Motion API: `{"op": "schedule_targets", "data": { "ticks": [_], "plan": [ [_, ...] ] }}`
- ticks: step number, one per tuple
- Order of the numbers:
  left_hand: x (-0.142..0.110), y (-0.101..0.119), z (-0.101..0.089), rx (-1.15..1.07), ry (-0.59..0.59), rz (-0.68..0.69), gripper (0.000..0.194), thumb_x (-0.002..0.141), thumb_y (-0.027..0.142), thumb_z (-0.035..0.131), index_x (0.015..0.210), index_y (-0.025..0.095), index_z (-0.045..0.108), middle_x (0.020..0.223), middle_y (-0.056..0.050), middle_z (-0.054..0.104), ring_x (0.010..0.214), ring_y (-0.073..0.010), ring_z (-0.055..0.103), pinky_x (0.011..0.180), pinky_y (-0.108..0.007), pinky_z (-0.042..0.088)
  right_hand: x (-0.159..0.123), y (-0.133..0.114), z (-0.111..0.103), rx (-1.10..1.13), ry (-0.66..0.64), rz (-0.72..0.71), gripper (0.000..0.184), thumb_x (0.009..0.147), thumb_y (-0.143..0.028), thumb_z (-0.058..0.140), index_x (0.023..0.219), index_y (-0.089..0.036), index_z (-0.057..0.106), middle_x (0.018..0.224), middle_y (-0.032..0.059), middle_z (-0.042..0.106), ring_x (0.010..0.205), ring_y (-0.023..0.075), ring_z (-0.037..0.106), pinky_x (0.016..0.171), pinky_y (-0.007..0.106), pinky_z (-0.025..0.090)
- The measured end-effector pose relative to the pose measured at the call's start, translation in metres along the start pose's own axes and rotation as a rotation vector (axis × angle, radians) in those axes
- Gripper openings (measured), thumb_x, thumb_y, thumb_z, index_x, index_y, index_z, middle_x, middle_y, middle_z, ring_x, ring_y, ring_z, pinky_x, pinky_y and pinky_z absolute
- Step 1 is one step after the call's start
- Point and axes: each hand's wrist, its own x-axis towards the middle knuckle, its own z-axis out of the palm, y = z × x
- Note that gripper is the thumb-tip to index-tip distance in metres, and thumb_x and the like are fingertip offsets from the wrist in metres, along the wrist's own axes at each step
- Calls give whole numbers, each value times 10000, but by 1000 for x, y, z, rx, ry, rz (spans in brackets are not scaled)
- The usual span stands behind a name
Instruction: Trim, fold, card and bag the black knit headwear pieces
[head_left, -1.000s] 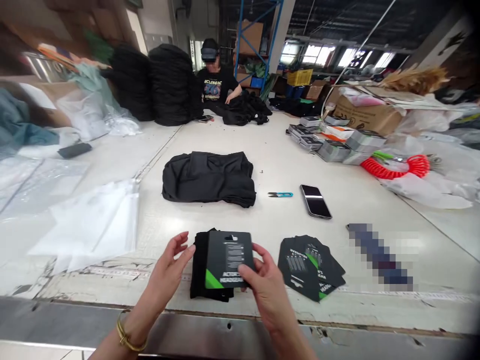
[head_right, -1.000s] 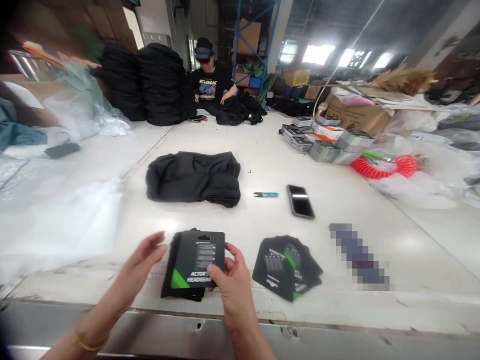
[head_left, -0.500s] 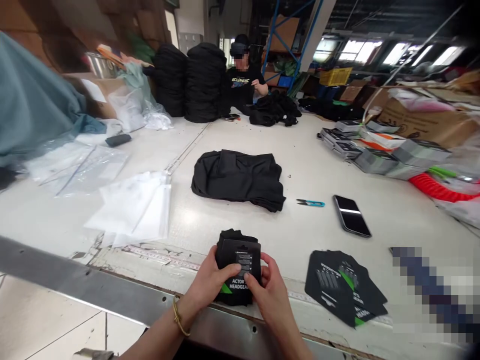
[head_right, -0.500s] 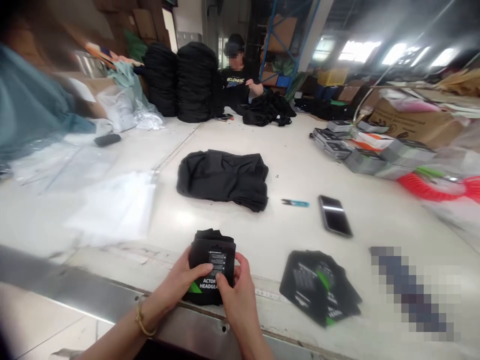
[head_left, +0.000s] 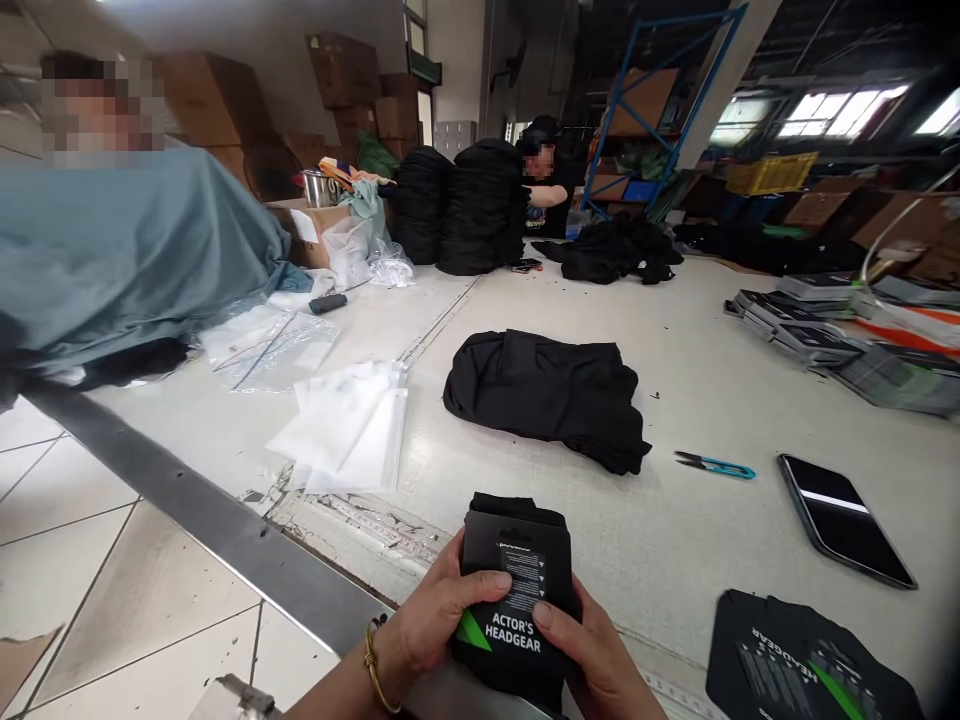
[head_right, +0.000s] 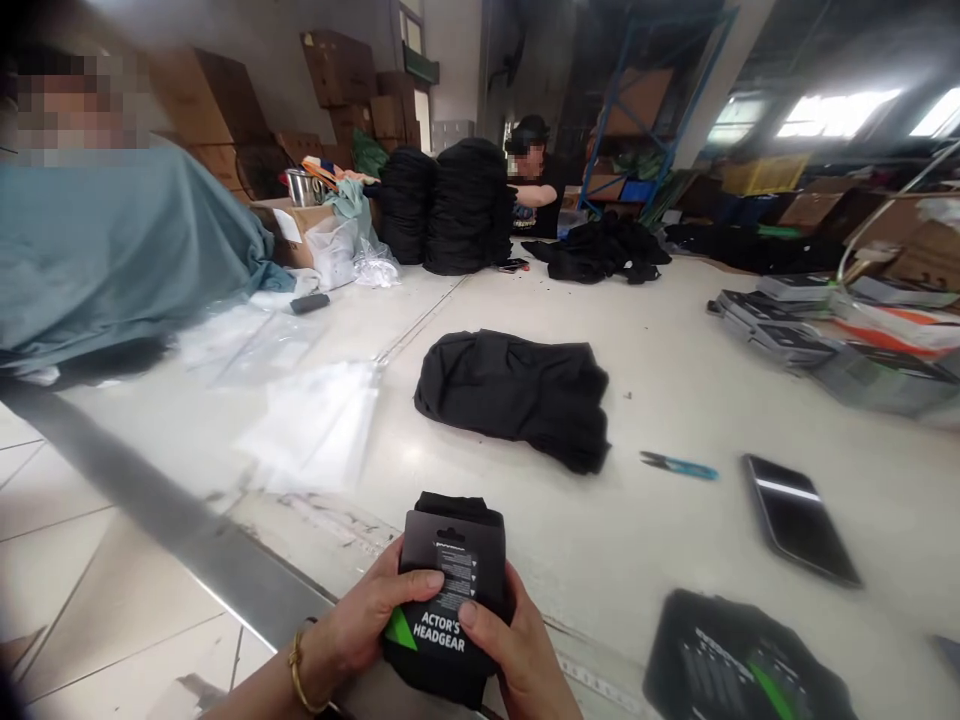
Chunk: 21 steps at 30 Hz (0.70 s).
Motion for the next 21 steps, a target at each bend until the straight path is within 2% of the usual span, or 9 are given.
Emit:
{"op": "schedule_targets", "data": {
  "ticks": [5, 11, 16, 21],
  "plan": [
    [-4, 8, -5, 42, -3, 8, 513, 651, 275, 742, 1123, 154, 582, 975, -92, 676, 848, -232, 634, 744, -316, 494, 8, 8, 3, 41, -67, 32, 575, 574, -395, 758, 1074, -148, 618, 931, 114, 691, 872, 293, 637, 782, 430, 495],
    [-1, 11, -10, 164, 94, 5, 500, 672, 280, 726, 1124, 146, 563, 1001, -103, 674, 880, -247, 632, 772, -346, 500, 15, 17, 2, -127, 114, -72, 432, 607, -371, 772, 953, -167, 612, 890, 60, 694, 826, 219, 621, 770, 352, 495],
    [0, 7, -14, 195, 83, -1, 517, 665, 288, 732, 1132, 152, 557, 1002, -94, 672, 878, -242, 629, 770, -347, 499, 12, 19, 4, -61, 46, -6, 467, 657, -357, 739, 1055, -168, 585, 937, 69, 686, 870, 239, 633, 799, 372, 494],
    [2, 3, -17, 245, 22, 102, 525, 704, 294, 708, 1177, 165, 520, 1076, -88, 644, 996, -253, 585, 843, -347, 474, 12, 25, 5, 44, 66, 25, 514, 666, -385, 725, 1109, -172, 576, 964, 87, 689, 874, 267, 642, 752, 386, 509]
  ]
}}
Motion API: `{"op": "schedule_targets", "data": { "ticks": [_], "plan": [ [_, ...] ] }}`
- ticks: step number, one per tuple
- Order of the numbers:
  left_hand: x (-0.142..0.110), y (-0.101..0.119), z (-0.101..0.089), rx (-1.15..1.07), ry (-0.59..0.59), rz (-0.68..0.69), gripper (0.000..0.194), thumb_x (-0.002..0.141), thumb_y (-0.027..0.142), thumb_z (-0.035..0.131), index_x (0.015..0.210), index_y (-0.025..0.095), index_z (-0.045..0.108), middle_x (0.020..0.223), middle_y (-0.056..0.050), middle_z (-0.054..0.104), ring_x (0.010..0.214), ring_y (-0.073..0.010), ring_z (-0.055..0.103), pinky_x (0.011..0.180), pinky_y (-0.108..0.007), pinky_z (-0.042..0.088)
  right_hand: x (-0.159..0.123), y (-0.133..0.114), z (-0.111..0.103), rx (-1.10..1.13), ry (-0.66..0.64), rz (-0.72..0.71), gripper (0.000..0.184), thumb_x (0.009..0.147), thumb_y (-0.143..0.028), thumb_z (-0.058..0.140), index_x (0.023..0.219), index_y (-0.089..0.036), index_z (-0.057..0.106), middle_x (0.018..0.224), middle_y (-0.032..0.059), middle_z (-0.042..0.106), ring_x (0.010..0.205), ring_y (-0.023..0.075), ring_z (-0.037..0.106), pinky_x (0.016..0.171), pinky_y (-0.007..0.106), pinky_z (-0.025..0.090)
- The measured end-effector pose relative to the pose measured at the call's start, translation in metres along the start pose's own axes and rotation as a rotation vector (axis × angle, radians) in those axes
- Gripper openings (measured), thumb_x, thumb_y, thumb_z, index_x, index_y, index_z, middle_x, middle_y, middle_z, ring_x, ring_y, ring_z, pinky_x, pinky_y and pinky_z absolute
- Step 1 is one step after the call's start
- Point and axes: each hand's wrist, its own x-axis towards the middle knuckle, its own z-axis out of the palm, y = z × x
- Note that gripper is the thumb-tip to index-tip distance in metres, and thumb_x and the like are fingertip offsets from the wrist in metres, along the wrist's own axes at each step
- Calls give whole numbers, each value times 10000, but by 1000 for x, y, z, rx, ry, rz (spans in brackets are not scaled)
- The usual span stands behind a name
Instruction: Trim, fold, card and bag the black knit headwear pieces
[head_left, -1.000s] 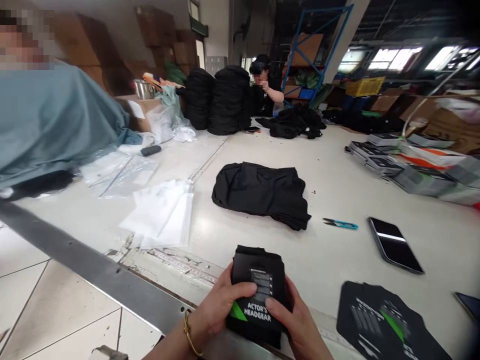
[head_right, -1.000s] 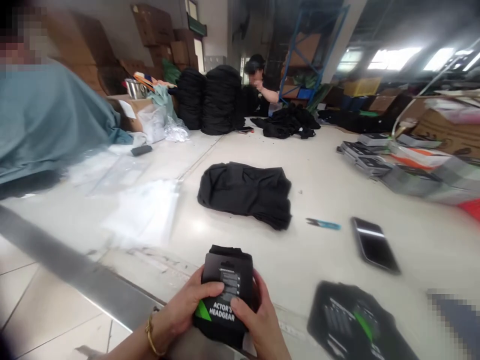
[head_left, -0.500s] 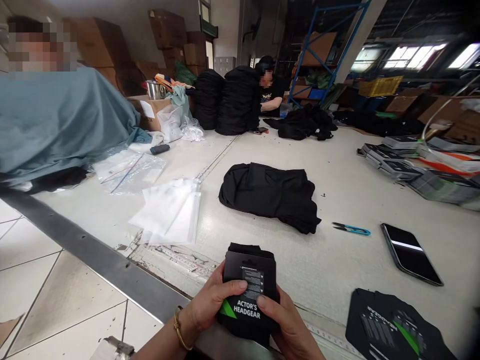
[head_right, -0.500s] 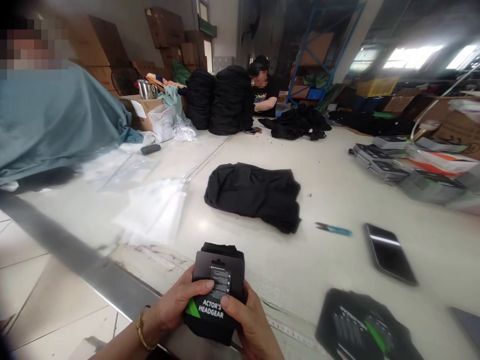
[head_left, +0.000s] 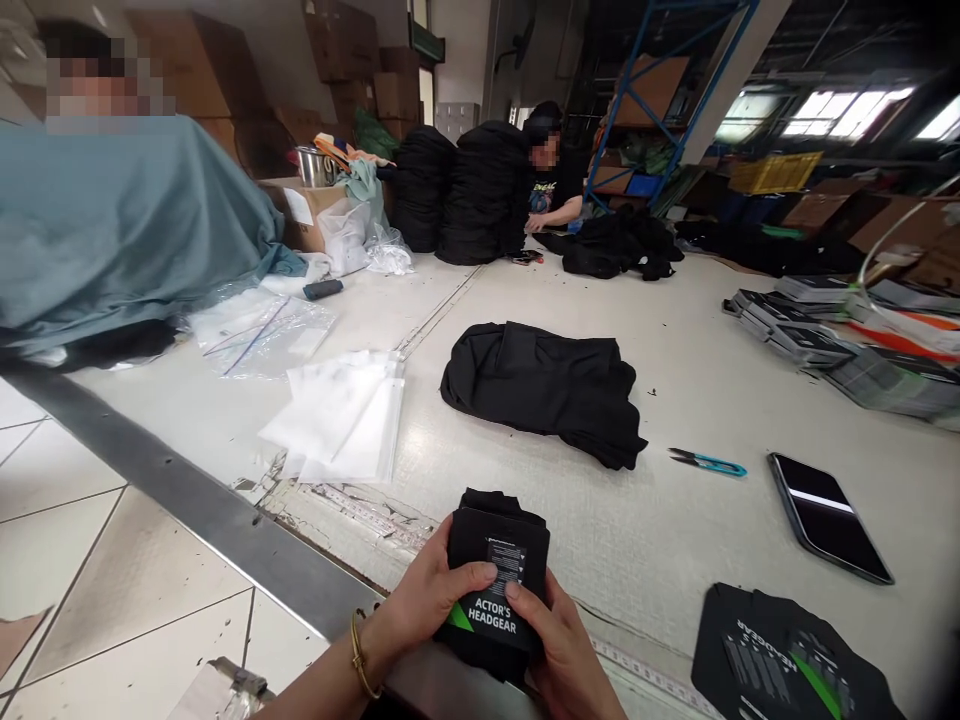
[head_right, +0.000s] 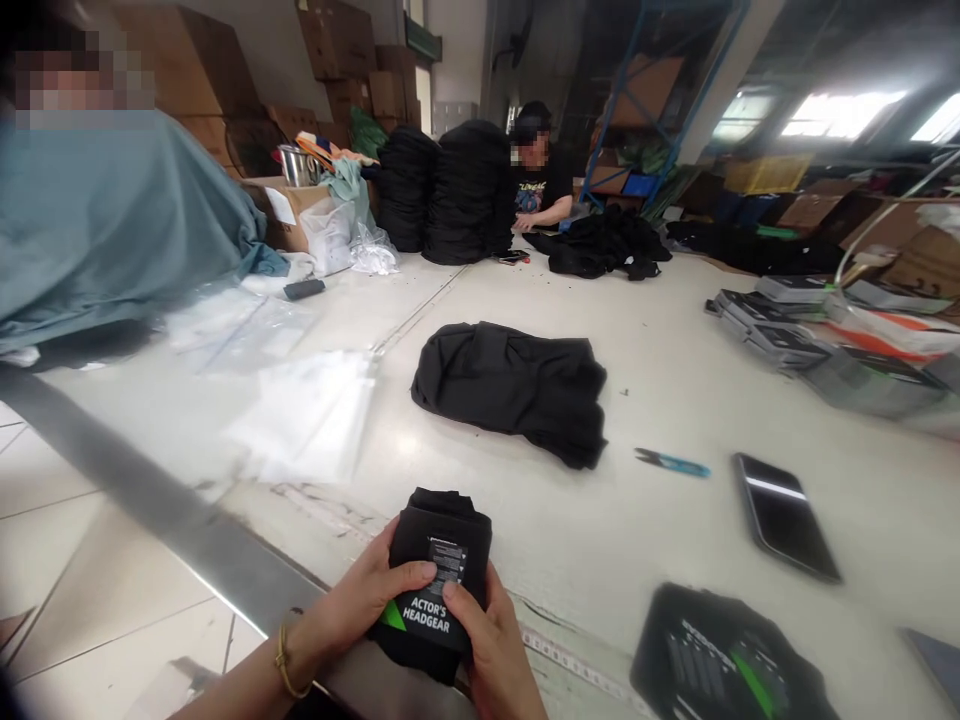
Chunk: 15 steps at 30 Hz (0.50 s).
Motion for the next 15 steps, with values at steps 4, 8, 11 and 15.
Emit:
{"op": "schedule_targets", "data": {
  "ticks": [4, 8, 11, 15],
  "plan": [
    [0, 1, 5, 196, 13, 145, 476, 748, 300, 668, 1183, 167, 527, 1126, -86, 623, 1050, -265, 559, 913, -358, 434, 4, 1, 0, -36, 1, -34, 535, 651, -377, 747, 1124, -189, 581, 972, 75, 694, 857, 261, 644, 744, 379, 506],
    [0, 14, 5, 392, 78, 184, 488, 747, 338, 674, 1188, 188, 529, 1022, -77, 660, 971, -265, 591, 852, -356, 460, 1, -14, -4, -60, 10, -110, 549, 634, -349, 768, 1137, -224, 584, 966, 53, 697, 834, 248, 646, 749, 373, 500],
    [10, 40, -23, 457, 117, 174, 506, 817, 425, 572, 1267, 221, 466, 1013, -85, 658, 947, -251, 596, 799, -348, 477, -1, -34, -14, -44, 7, -127, 505, 624, -329, 777, 1093, -237, 613, 929, 49, 705, 780, 238, 654, 738, 379, 503],
    [47, 77, -104, 1068, 584, 230, 474, 847, 492, 474, 1233, 216, 492, 1157, -105, 590, 990, -245, 567, 806, -345, 470, 10, -45, -28, 39, 11, -83, 420, 609, -335, 783, 982, -195, 649, 888, 74, 715, 742, 237, 666, 717, 379, 512]
  ]
}}
